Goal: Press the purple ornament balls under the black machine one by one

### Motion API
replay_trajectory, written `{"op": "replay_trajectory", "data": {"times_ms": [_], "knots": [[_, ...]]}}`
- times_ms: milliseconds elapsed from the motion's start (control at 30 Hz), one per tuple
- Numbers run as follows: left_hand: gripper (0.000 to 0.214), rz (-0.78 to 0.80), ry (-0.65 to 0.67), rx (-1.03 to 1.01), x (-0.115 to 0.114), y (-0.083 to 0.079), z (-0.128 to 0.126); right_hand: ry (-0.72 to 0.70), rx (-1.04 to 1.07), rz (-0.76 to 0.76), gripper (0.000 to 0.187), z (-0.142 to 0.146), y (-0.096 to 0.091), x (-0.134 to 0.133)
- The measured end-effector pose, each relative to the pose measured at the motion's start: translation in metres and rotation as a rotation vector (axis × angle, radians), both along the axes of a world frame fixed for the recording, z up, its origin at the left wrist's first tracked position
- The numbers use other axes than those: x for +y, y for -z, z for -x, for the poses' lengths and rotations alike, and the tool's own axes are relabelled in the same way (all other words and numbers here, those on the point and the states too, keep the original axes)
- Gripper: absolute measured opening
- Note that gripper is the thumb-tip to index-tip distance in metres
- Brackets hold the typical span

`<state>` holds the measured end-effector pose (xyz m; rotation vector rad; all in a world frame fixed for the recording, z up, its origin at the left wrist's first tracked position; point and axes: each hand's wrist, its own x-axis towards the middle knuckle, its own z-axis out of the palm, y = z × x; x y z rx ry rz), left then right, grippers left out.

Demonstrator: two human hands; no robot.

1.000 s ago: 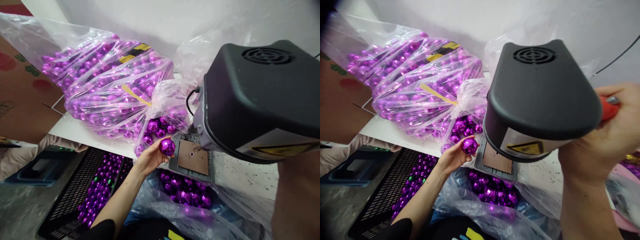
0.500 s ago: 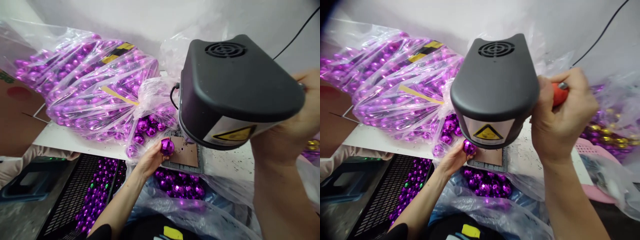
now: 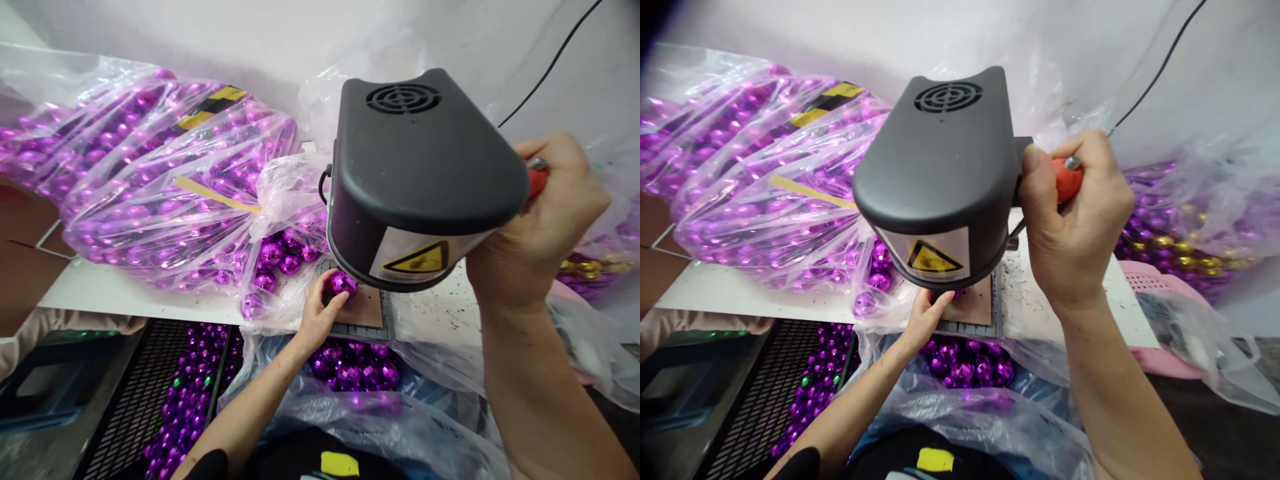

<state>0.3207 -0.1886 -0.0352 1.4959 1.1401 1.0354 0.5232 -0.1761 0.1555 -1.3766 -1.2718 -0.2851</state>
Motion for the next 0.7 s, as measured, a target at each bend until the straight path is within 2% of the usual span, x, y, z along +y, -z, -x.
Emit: {"op": "replay_trajectory", "data": {"times_ms": [233,333,433,533,700], "knots": [[0.042,-0.454,0.031,0.337,-0.008,0.001,-0.005,-0.007,0.0,-0.011,0.031,0.001,0.0,0.001],[0.043,-0.54,0.072,0.481,-0.013,-0.003,-0.008,-0.011,-0.005,-0.022,0.033,0.0,0.001,0.0],[0.044,-0.488,0.103,0.51,-0.015,-0.006,-0.011,-0.017,-0.004,-0.022,0.035,-0.001,0.001,0.0],[0.044,-0.355,0.098,0.419,-0.013,-0.009,-0.016,-0.018,0.005,-0.027,0.036,0.0,0.001,0.0],[0.03,-0.194,0.101,0.238,-0.009,-0.012,-0.022,0.017,0.006,-0.033,0.033,0.003,-0.001,0.0]]}}
